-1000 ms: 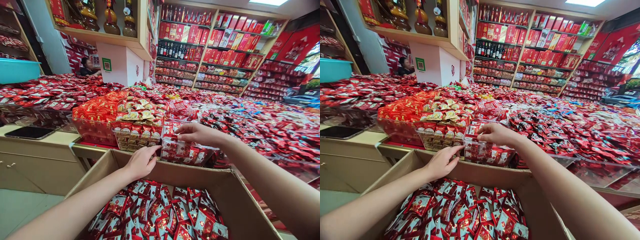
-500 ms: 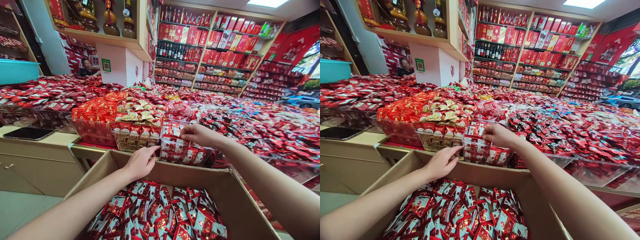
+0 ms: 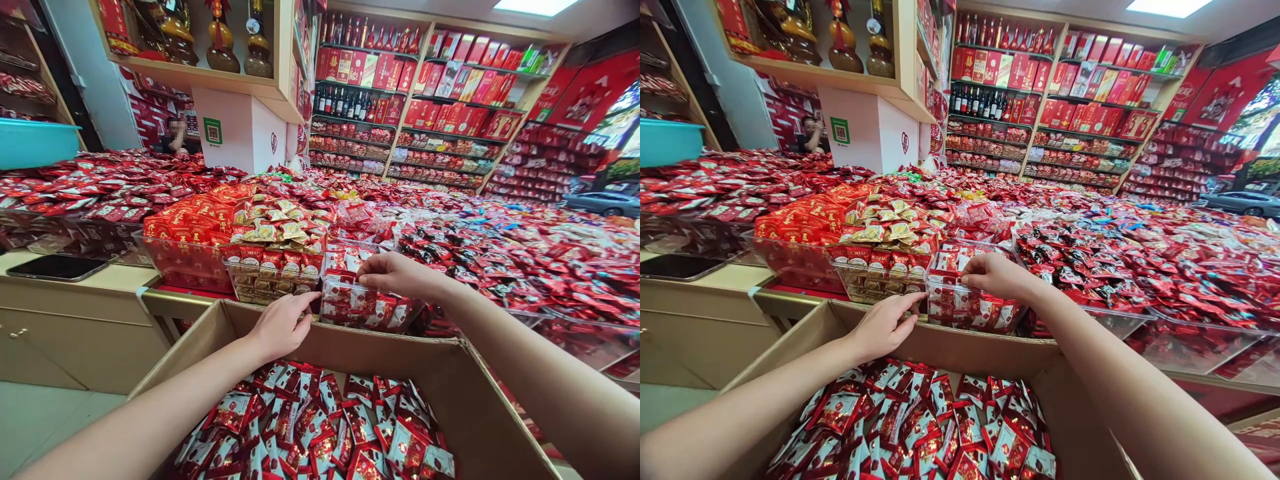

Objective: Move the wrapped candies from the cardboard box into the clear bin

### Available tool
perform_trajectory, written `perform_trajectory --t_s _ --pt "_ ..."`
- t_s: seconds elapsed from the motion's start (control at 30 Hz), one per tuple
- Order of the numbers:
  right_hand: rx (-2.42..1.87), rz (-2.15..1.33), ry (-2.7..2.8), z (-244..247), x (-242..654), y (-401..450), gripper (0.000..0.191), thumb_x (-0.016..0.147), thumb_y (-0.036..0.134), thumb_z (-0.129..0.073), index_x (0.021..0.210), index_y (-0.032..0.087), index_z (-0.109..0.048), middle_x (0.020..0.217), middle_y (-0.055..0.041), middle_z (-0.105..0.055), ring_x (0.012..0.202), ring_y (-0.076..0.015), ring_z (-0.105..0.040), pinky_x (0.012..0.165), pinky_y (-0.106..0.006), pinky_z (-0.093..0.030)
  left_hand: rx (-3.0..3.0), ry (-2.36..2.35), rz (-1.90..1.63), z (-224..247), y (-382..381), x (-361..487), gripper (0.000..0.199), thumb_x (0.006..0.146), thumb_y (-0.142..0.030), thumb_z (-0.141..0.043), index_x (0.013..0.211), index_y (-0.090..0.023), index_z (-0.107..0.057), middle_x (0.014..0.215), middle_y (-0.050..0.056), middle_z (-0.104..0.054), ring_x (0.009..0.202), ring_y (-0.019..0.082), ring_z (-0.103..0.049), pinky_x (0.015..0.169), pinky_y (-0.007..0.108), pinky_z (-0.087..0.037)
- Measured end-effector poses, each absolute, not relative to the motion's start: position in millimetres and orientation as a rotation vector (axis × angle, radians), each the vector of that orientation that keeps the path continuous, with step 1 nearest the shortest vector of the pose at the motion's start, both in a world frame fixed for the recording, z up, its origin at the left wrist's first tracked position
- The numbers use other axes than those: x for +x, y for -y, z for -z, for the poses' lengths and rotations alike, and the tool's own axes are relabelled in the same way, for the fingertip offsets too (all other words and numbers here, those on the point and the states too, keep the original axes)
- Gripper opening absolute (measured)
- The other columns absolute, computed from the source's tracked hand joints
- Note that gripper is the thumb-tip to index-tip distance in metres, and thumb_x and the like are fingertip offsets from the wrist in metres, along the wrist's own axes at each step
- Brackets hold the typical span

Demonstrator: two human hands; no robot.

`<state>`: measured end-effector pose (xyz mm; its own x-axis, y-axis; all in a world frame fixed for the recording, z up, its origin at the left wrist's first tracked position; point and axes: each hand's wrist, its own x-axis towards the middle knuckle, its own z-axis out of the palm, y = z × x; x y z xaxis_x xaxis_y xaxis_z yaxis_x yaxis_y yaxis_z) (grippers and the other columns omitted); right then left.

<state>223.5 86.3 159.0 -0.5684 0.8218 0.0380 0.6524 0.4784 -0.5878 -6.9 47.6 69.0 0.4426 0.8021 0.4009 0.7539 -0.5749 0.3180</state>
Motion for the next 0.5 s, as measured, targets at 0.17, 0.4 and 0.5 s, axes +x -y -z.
perform_trajectory --t_s 0.17,0.4,0.5 --pt "-1.270 -0.783 2.409 -161.2 222.8 -84.1 0.023 0.071 0.035 -0.048 0.077 0.015 -0.057 0.066 -0.0001 -0.057 0.057 -0.0096 -0.047 0.053 -0.022 -0.036 2.598 -1.411 -0.779 -69.0 -47.4 -7.0 0.039 0.077 -0.020 -0.039 0.116 -0.023 -0.038 0.086 0.002 -0.058 0.080 0.016 -0.051 0.072 0.029 -0.040" --pt "-1.336 -0.582 2.368 -164.2 225.8 -80.6 0.020 0.071 0.034 -0.048 0.075 0.017 -0.057 0.067 -0.0011 -0.060 0.060 -0.0120 -0.052 0.056 -0.024 -0.038 2.601 -1.407 -0.771 -69.9 -47.6 -6.6 0.039 0.077 -0.020 -0.038 0.116 -0.023 -0.038 0.086 0.002 -0.058 0.081 0.017 -0.052 0.074 0.030 -0.040" --pt "-1.350 -0.344 2.293 -168.3 227.2 -76.4 0.019 0.070 0.032 -0.049 0.076 0.017 -0.059 0.071 -0.0022 -0.061 0.064 -0.0136 -0.052 0.059 -0.025 -0.039 2.605 -1.407 -0.772 -69.9 -47.5 -6.6 0.039 0.078 -0.021 -0.038 0.116 -0.023 -0.038 0.087 0.003 -0.058 0.081 0.017 -0.052 0.074 0.030 -0.040"
